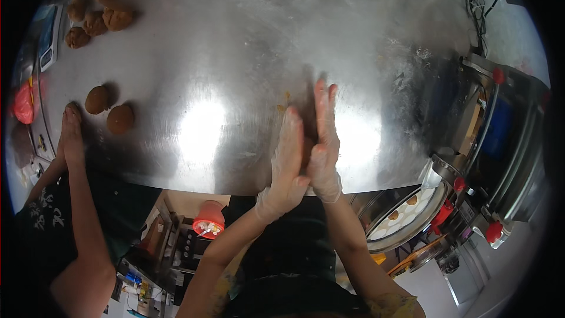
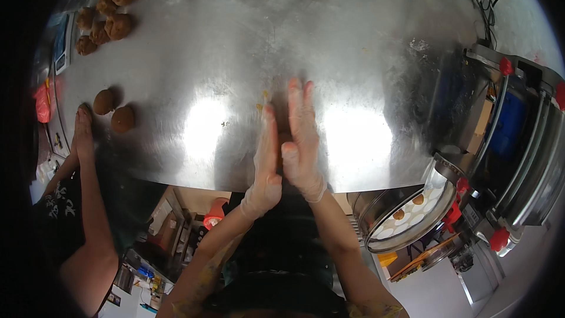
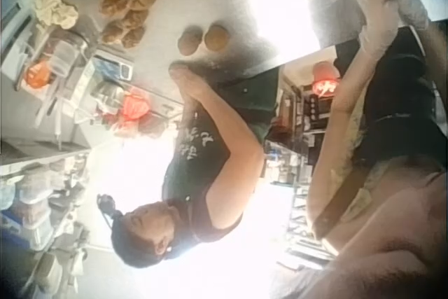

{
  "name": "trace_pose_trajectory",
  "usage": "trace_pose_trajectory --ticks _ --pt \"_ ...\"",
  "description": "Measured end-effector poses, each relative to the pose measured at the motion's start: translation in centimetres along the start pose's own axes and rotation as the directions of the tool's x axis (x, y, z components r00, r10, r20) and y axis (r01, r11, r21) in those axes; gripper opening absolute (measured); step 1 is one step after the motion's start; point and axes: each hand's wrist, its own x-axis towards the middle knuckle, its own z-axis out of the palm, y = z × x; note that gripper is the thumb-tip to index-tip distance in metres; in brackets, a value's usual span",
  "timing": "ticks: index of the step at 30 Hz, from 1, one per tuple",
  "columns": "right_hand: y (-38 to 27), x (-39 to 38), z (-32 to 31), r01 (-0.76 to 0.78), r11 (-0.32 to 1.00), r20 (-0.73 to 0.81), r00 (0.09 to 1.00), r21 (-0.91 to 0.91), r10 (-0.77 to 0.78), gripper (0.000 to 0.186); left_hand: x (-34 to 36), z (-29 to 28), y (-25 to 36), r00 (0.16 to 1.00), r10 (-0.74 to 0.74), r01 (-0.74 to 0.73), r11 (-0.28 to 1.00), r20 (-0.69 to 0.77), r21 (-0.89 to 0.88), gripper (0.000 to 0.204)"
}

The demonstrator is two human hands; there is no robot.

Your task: The recorder is shaping balls of brown dough by hand and placing them into a tiered steamer tray.

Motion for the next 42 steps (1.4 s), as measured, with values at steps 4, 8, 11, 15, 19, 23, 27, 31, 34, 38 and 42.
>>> trace_pose_trajectory --ticks 4,8,11,15,19,23,27,31,34,38,42 --pt "0.1 -2.8 0.4 -0.044 0.997 -0.077 0.996 -0.068 0.038 0.095 2.4 -1.4 -0.8 0.992 0.067 -0.064 0.997 -0.105 0.036 0.095" --pt "-1.1 -2.2 2.4 -0.196 0.981 -0.1 0.976 -0.005 0.195 0.075 2.2 -0.1 -1.6 0.987 0.136 -0.138 0.99 -0.082 -0.013 0.097" --pt "1.1 -1.1 0.4 0.067 0.998 -0.038 0.997 -0.003 -0.067 0.093 -1.3 0.0 -1.5 0.991 0.132 -0.133 0.99 0.011 0.054 0.101" --pt "0.7 -4.4 1.7 -0.025 0.999 -0.069 0.997 -0.031 0.023 0.095 1.7 -1.2 -1.5 0.994 0.056 -0.057 0.998 -0.096 -0.007 0.098" --pt "0.7 -2.5 1.2 0.072 0.997 -0.067 0.995 0.018 -0.07 0.099 0.7 -0.3 0.7 0.999 -0.027 0.03 0.989 0.026 -0.147 0.095" --pt "-0.5 -1.3 0.3 -0.026 0.998 -0.022 0.999 -0.059 0.024 0.1 -1.6 0.3 -2.4 0.995 0.07 -0.073 0.996 -0.065 -0.053 0.09" --pt "-0.6 -3.5 0.9 -0.055 0.998 0.03 0.998 0.015 0.055 0.098 3.7 -0.2 -0.3 0.997 0.051 -0.058 0.99 -0.053 -0.129 0.091" --pt "-0.6 -0.3 -0.2 0.027 0.999 0.005 1.0 -0.045 -0.027 0.094 -2.1 0.7 -1.7 1.0 0.008 -0.009 0.999 -0.02 -0.033 0.096" --pt "0.1 -1.9 -0.2 -0.035 0.996 -0.061 0.998 -0.087 0.029 0.093 -1.1 0.4 -3.0 0.991 0.087 -0.088 0.996 -0.101 0.002 0.097" --pt "-1.2 -3.5 1.9 -0.064 0.998 -0.053 0.997 0.005 0.065 0.096 3.1 -0.8 -0.3 0.998 -0.013 0.021 0.992 0.066 -0.121 0.099" --pt "-0.6 -0.1 -0.1 -0.022 0.999 -0.035 0.999 -0.025 0.021 0.093 -1.2 -0.1 -0.2 0.999 -0.019 0.021 0.999 0.047 -0.039 0.097"
